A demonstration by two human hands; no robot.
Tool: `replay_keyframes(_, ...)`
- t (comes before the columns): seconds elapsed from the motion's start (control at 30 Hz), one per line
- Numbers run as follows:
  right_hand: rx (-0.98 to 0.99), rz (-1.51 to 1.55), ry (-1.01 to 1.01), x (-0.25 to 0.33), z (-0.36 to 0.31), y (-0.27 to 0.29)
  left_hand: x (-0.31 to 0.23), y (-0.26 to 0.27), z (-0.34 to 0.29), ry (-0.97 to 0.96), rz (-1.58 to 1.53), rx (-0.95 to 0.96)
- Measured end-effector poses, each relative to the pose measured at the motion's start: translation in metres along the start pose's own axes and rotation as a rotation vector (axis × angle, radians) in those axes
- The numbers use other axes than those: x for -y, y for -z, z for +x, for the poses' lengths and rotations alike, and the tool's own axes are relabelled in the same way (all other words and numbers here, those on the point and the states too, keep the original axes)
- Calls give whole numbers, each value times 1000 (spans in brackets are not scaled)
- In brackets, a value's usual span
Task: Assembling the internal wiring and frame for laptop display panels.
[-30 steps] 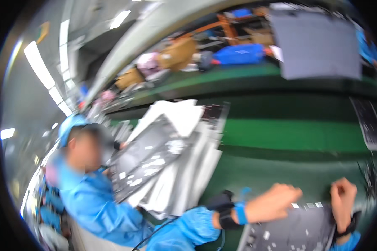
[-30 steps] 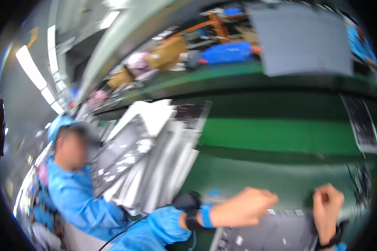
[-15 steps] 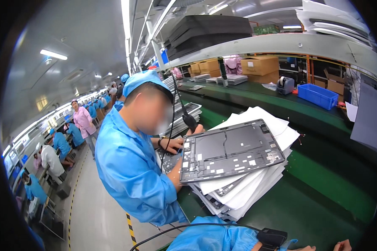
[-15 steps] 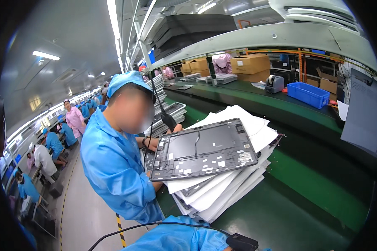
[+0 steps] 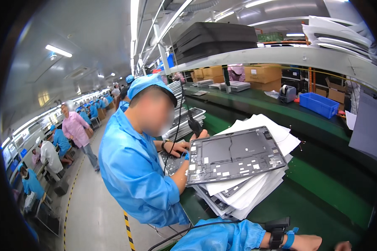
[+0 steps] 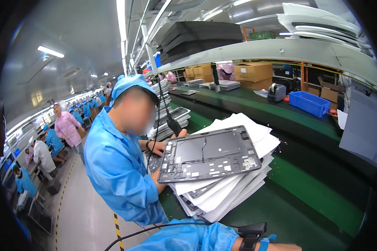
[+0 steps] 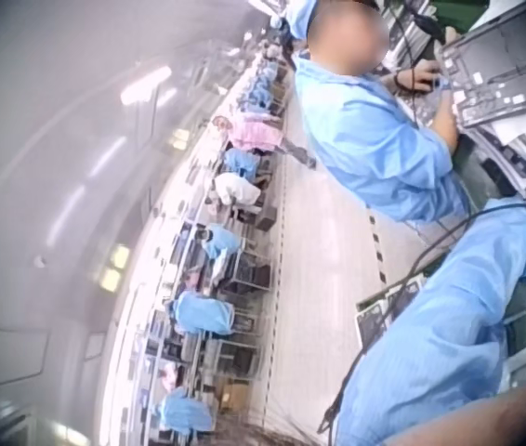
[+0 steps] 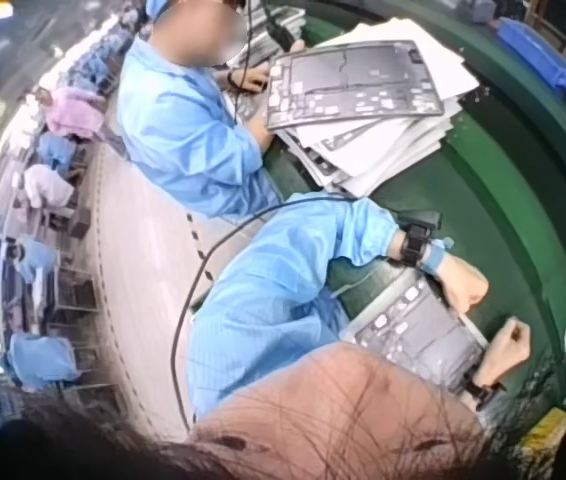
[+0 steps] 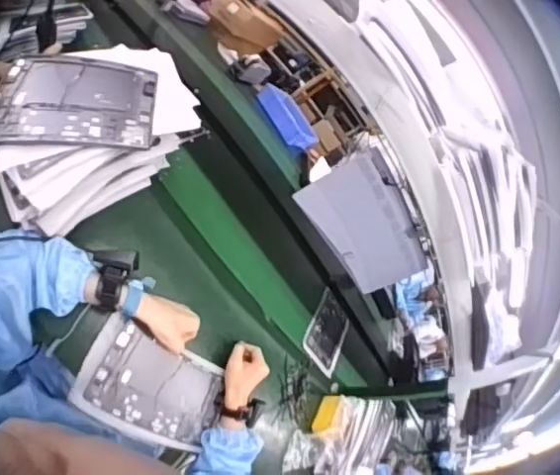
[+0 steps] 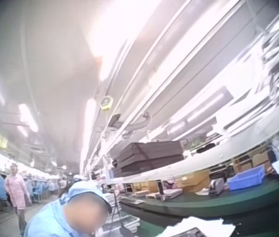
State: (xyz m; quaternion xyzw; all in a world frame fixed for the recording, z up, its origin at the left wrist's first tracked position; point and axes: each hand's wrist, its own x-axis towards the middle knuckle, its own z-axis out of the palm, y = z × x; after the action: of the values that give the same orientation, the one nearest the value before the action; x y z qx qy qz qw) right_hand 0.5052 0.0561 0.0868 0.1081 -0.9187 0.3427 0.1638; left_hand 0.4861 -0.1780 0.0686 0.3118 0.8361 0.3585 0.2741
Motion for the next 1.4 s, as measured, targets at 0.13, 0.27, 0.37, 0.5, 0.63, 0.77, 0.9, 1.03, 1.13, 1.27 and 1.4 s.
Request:
replay_keyframes(0.13, -460, 190, -64, -39, 2, -8, 2, 49, 22, -124, 145, -446)
replay_keyframes(0.27, -398, 346, -28, 9, 15, -35, 48, 145, 25, 122, 370, -765)
replay_keyframes(0.37, -421, 290, 41, 12, 13, -40, 105, 216, 78, 242, 473, -942)
replay_keyframes(0.5, -404, 319, 177, 11, 5, -42, 167, 275, 115, 148, 473, -1045)
replay_keyframes(0.63, -252, 498, 132, 20, -7, -41, 195, 287, 131, 19, 487, -1152)
replay_keyframes(0.77, -232, 538, 151, 23, -12, -27, 100, 224, 192, -181, 538, -1223)
replay_keyframes(0.9, -128, 516, 274, 19, -12, -31, -14, 130, 255, -117, 360, -842)
replay_keyframes(1.03, -121, 528, 322, 20, -11, -40, -26, 103, 339, -102, 424, -837)
replay_keyframes(1.13, -165, 491, 318, 25, -12, -39, -28, 95, 356, -15, 487, -882)
replay_keyframes(1.27, -212, 463, 325, 17, -20, -34, -47, 80, 356, 173, 532, -912)
replay_keyframes(1.4, -213, 484, 347, 18, -20, -28, -73, 83, 342, 313, 625, -767)
